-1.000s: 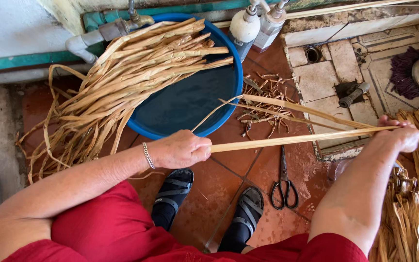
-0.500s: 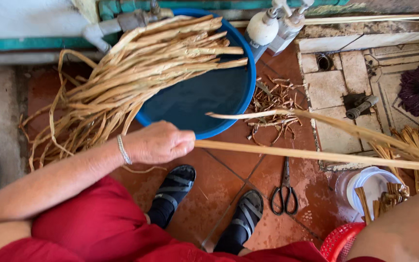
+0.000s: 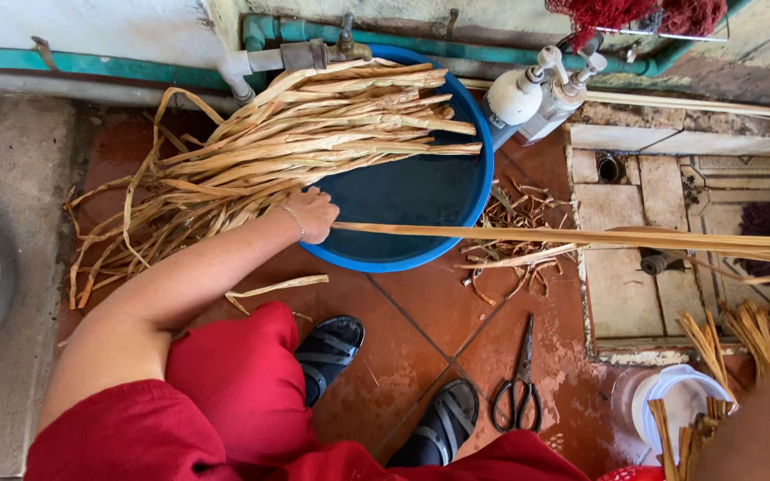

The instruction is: The person repeatedly picks long dried bamboo strips from a blue basin, splits them by hand into thinner strips, and places the processed pieces into a red basket. The person occasionally uses scissors to trim the strips. Waste pieces accumulate on the tiled floor.

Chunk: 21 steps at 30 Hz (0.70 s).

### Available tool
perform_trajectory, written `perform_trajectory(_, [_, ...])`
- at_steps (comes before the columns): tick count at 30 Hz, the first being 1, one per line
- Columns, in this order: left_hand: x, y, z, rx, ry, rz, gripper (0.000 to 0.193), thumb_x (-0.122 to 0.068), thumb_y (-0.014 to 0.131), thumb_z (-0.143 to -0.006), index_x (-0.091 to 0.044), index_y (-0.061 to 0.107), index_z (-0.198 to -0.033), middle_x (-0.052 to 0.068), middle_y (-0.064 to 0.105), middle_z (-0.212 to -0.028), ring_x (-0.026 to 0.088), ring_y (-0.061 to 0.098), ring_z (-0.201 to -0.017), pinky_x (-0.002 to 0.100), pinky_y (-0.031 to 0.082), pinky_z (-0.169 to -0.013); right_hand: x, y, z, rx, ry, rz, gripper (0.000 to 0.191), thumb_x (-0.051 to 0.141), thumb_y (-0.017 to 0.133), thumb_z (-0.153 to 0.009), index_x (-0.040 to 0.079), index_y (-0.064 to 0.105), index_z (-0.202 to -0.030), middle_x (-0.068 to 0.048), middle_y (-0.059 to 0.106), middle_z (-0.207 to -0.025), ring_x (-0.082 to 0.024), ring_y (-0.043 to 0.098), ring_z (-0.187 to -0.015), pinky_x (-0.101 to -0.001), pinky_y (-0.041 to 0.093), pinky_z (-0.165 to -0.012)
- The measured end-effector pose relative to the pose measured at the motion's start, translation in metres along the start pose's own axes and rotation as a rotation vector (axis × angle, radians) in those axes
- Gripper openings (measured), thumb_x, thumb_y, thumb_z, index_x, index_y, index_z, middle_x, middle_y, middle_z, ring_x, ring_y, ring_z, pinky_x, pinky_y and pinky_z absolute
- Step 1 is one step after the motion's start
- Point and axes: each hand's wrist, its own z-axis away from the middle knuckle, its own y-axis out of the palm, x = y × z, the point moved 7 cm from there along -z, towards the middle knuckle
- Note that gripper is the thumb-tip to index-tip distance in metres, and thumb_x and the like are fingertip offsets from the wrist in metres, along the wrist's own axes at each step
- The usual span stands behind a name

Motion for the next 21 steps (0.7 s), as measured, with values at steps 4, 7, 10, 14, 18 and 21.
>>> perform_trajectory(4, [0.004, -0.029, -0.041, -0.176, -0.043, 0.104, 0.022, -0.017, 0.054, -0.099, -0.011, 0.073, -0.108, 0.017, 0.068, -0.115, 0.035, 0.061, -0.114, 0.05, 0.051, -0.098, -0.017, 0.057, 0.044, 0.218, -0.024, -0.019, 0.03, 0.035, 0.051, -0.116, 0.007, 0.054, -0.124, -0.013, 0.072, -0.103, -0.03, 0.075, -0.101, -0.0565, 0.067, -0.101])
perform_trajectory(7, [0.005, -0.057, -0.055, -0.419, -0.097, -0.034, 0.035, -0.028, 0.067, -0.079, -0.001, 0.072, -0.101, 0.016, 0.066, -0.11, 0.035, 0.056, -0.112, 0.054, 0.046, -0.087, -0.038, 0.103, 0.09, 0.388, 0.016, -0.017, 0.031, 0.039, 0.053, -0.118, 0.009, 0.053, -0.126, -0.012, 0.073, -0.105, -0.03, 0.076, -0.103, -0.0584, 0.067, -0.104])
perform_trajectory(10, [0.003, -0.065, -0.06, -0.509, -0.056, -0.173, 0.015, -0.013, 0.065, -0.089, -0.006, 0.074, -0.097, 0.013, 0.068, -0.112, 0.032, 0.057, -0.113, 0.052, 0.047, -0.093, -0.055, 0.139, 0.124, 0.447, 0.07, 0.018, 0.028, 0.039, 0.053, -0.115, 0.012, 0.053, -0.121, -0.009, 0.073, -0.098, -0.027, 0.074, -0.095, -0.0573, 0.068, -0.097])
perform_trajectory(14, [0.005, -0.074, -0.07, -0.43, -0.122, 0.117, 0.012, -0.013, 0.066, -0.08, -0.008, 0.076, -0.085, 0.016, 0.071, -0.099, 0.036, 0.064, -0.1, 0.049, 0.051, -0.084, -0.077, 0.164, 0.147, 0.55, 0.172, -0.023, 0.023, 0.034, 0.068, -0.109, 0.013, 0.06, -0.112, -0.001, 0.059, -0.079, -0.014, 0.061, -0.07, -0.0432, 0.062, -0.074])
perform_trajectory(18, [-0.014, -0.094, -0.069, -0.415, -0.109, 0.59, 0.018, -0.021, 0.066, -0.088, -0.006, 0.075, -0.086, 0.019, 0.071, -0.081, 0.036, 0.067, -0.076, 0.047, 0.051, -0.07, -0.119, 0.165, 0.157, 0.603, 0.287, 0.201, 0.022, 0.022, 0.08, -0.093, 0.014, 0.064, -0.107, 0.003, 0.061, -0.079, -0.007, 0.047, -0.054, -0.0283, 0.043, -0.047])
perform_trajectory(21, [-0.035, -0.112, -0.053, -0.412, -0.065, 0.77, 0.023, -0.029, 0.068, -0.091, -0.008, 0.076, -0.092, 0.015, 0.071, -0.072, 0.026, 0.066, -0.063, 0.04, 0.052, -0.063, -0.153, 0.168, 0.17, 0.699, 0.449, 0.265, 0.022, 0.025, 0.072, -0.1, 0.006, 0.068, -0.108, 0.001, 0.048, -0.064, -0.008, 0.041, -0.047, -0.0271, 0.036, -0.041])
